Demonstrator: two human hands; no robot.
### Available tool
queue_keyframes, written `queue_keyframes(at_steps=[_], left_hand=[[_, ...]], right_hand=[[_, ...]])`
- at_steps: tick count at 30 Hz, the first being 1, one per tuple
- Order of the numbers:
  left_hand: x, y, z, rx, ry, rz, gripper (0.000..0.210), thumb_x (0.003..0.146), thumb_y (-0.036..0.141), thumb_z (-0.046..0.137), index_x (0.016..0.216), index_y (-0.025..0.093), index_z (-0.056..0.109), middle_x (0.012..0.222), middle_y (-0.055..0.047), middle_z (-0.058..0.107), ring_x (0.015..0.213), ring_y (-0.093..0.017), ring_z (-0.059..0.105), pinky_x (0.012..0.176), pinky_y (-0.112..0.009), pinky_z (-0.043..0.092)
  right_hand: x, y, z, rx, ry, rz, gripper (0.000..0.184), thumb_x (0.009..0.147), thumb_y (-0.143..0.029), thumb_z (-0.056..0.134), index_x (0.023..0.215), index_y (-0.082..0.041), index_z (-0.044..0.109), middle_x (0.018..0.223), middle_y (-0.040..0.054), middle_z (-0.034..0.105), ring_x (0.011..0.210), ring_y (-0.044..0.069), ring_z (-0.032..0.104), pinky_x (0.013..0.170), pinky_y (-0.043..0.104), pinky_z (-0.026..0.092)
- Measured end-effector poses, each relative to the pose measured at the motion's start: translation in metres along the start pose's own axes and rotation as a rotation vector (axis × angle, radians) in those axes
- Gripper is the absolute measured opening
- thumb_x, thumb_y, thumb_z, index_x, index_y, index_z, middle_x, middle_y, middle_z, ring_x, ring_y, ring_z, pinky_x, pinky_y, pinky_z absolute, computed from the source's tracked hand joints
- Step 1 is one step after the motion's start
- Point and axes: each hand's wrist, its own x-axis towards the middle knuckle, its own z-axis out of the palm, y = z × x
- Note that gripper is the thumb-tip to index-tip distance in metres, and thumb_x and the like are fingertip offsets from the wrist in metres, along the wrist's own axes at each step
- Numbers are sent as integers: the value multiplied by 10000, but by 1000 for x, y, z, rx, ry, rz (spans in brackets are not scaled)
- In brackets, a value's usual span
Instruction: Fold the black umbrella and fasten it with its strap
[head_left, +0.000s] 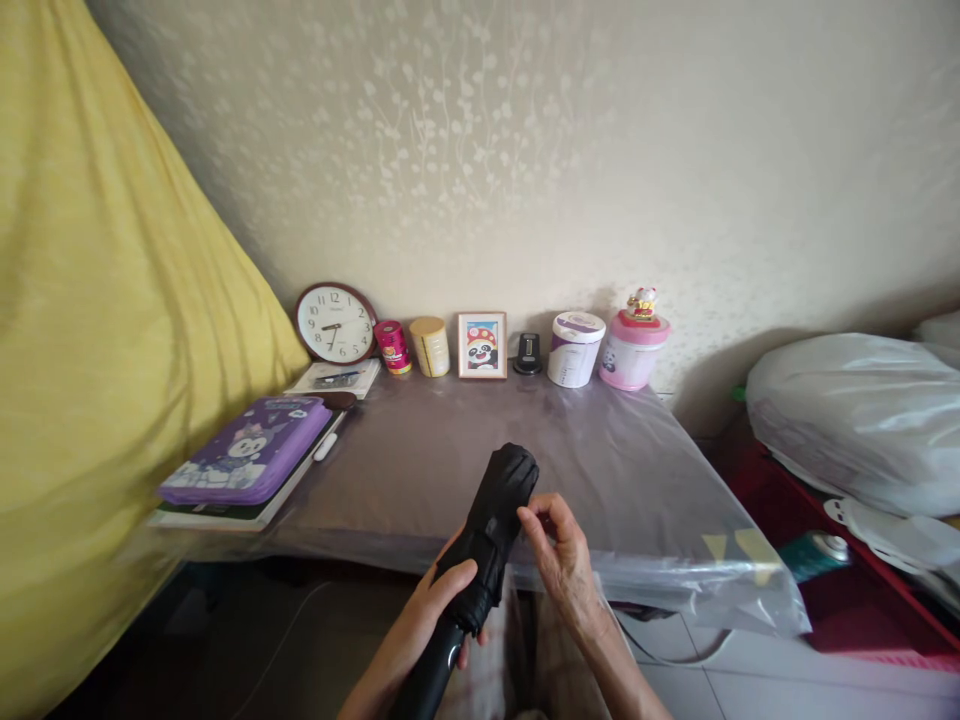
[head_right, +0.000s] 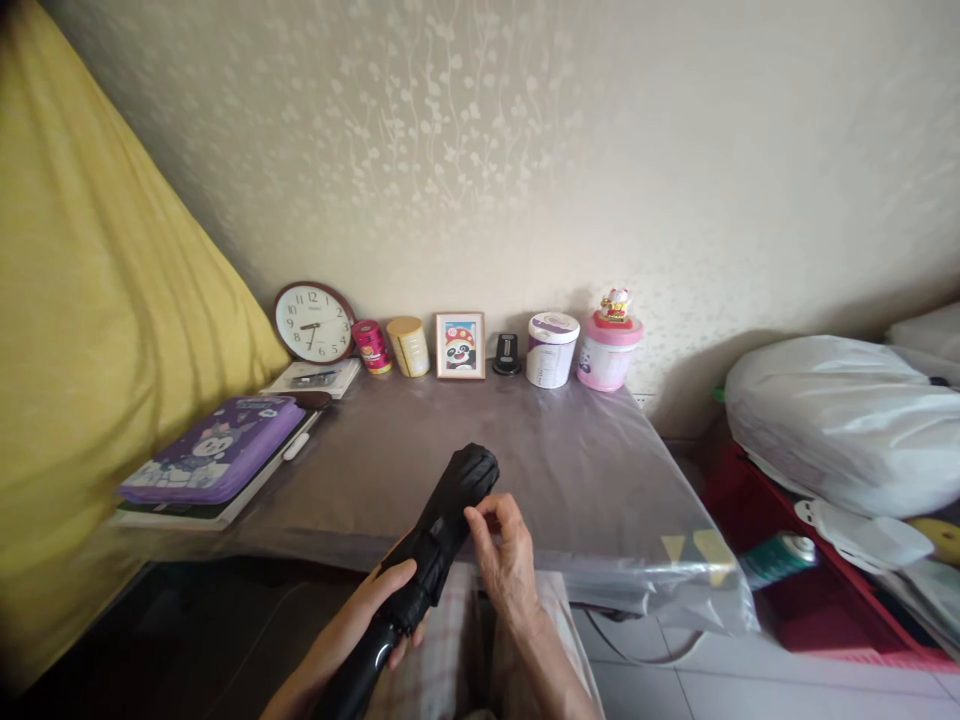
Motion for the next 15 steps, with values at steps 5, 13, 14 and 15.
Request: queue_keyframes(at_steps=[5, 13, 14, 15], left_hand=[[5, -5, 4, 22, 40, -40, 706, 777, 491, 528, 1308, 81, 307, 641, -27, 587, 422, -119, 542, 335, -177, 388], [-4, -14, 1, 61, -35, -34, 808, 746, 505, 568, 1385, 197, 181, 711, -22, 615, 498, -146, 584, 359, -193, 407], [-4, -15, 0, 40, -38, -40, 759, 744, 521, 561, 1349, 170, 267, 682, -22, 612, 479, -137, 572, 356, -186, 393], [-4, -16, -2, 18, -44, -45, 689, 745, 537, 550, 1278, 137, 373, 645, -25, 606, 451, -124, 554, 353, -177, 375]], right_hand=[[-6, -6, 3, -92, -191, -271, 264, 899, -193, 425, 1121, -242, 559, 1197, 66, 543, 1168, 196, 445, 1027, 422, 281], [57, 47, -8, 68, 68, 131, 389, 827, -462, 513, 1103, -208, 615, 1288, 87, 495, 1246, 243, 382, 1066, 456, 229], [60, 50, -10, 198, 113, 264, 455, 800, -501, 532, 1141, -205, 586, 1296, 93, 487, 1232, 246, 402, 1038, 439, 290], [60, 51, -12, 346, 125, 382, 514, 781, -531, 542, 1174, -200, 556, 1291, 99, 490, 1206, 250, 434, 994, 422, 355]])
